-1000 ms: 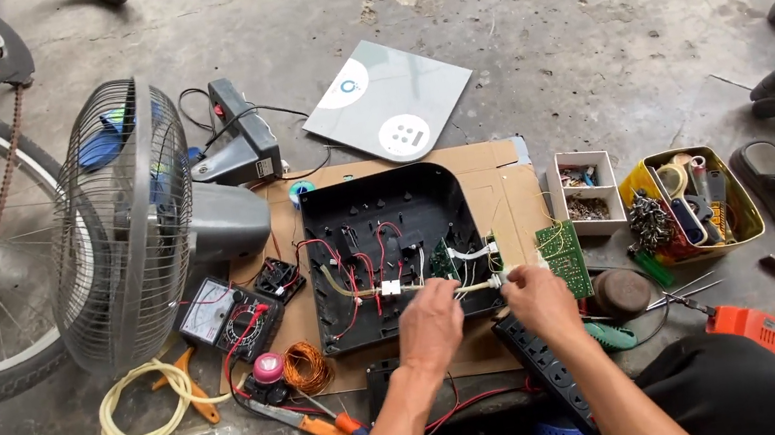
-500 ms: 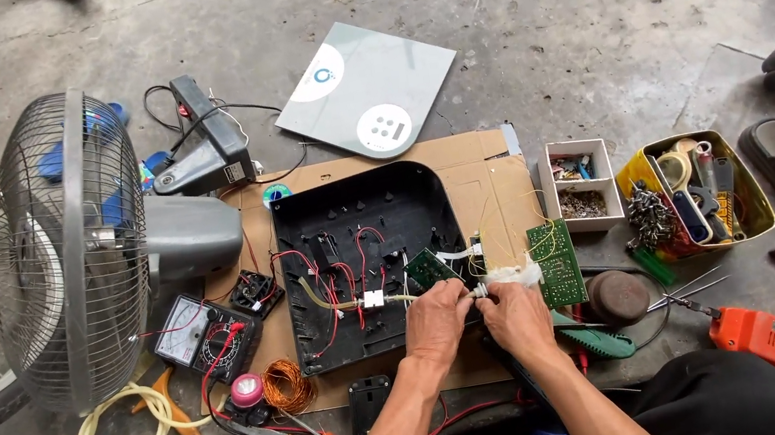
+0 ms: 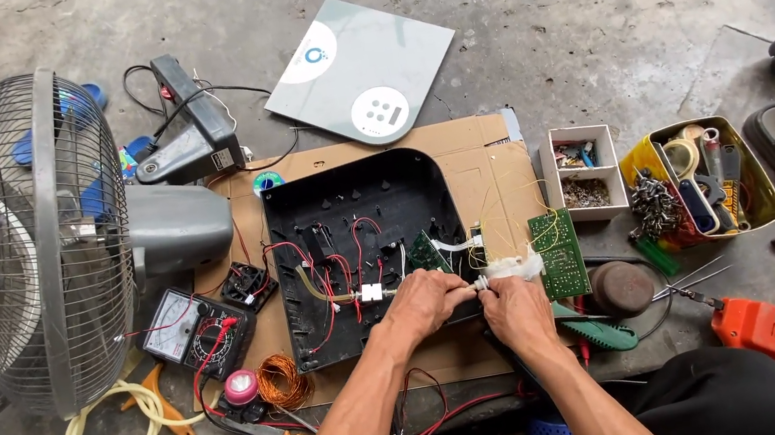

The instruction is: The person sits on the floor and works on a disassembled electronic device, manipulating wires and connectors. They use pliers to strip wire insulation and a soldering iron to work on the circuit board and connections.

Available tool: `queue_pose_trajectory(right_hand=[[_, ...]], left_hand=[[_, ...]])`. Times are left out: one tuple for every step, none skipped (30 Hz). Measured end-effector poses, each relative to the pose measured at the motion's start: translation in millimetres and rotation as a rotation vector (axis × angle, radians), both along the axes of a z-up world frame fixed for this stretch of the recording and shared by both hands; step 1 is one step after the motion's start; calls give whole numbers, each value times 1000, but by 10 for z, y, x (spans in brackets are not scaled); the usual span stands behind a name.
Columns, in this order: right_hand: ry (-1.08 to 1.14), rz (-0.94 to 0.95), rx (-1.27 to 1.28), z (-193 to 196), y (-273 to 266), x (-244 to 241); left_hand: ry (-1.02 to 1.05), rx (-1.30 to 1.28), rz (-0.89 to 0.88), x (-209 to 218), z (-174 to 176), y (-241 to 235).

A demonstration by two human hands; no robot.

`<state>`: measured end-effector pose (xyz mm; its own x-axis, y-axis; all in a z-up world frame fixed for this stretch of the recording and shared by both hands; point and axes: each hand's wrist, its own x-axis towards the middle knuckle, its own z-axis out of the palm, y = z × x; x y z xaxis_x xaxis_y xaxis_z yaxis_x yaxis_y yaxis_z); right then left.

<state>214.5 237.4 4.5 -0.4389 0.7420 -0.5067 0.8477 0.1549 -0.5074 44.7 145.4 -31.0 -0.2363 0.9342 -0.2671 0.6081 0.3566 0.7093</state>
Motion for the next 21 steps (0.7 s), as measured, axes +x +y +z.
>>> queue_pose_trajectory(right_hand=[[-3, 0, 0, 23, -25, -27], [0, -3, -9, 41, -52, -44], [4, -6, -19, 58, -78, -58], [2, -7, -21, 67, -88, -60], [-1, -3, -18, 77, -100, -67], [-3, 2, -12, 90, -108, -95], [-3, 2, -12, 98, -94, -101], [-14, 9, -3, 111, -82, -103], [-25, 17, 5, 123, -77, -108], [-28, 23, 7, 86, -70, -107], [-33, 26, 47, 48, -70, -108], [-36, 31, 85, 10, -82, -124], [-38, 40, 86, -57, -44, -113], [-67, 55, 119, -131, -32, -134], [-95, 69, 153, -197, -21, -156], [-85, 86, 150, -24, -87, -193], [-162, 76, 152, 150, -153, -225], [-240, 65, 162, 316, -213, -251], [-231, 80, 166, 391, -312, -257], [-142, 95, 313, 478, -397, -219], [-49, 109, 458, 562, -472, -176]], left_hand=[[-3, 0, 0, -44, 98, -13], [-66, -30, 0, -80, 190, -23], [-129, -60, 1, -114, 281, -33], [-131, -62, -1, -101, 278, -42], [-157, -67, 13, -92, 277, -56], [-180, -68, 28, -102, 280, -66], [-181, -68, 28, -62, 262, -100], [-125, -35, 61, -16, 247, -139], [-70, -3, 93, 28, 231, -185], [-73, 0, 99, 102, 139, -203], [23, 72, 154, 173, 48, -227], [122, 141, 211, 232, -40, -265], [120, 141, 220, 306, -143, -253], [194, 199, 259, 352, -244, -274], [269, 257, 296, 399, -338, -295], [281, 252, 312, 472, -151, -390], [249, 342, 351, 552, 36, -481], [216, 439, 389, 637, 204, -561], [227, 440, 404, 636, 359, -727], [123, 406, 542, 685, 526, -879], [15, 372, 679, 740, 690, -1021]])
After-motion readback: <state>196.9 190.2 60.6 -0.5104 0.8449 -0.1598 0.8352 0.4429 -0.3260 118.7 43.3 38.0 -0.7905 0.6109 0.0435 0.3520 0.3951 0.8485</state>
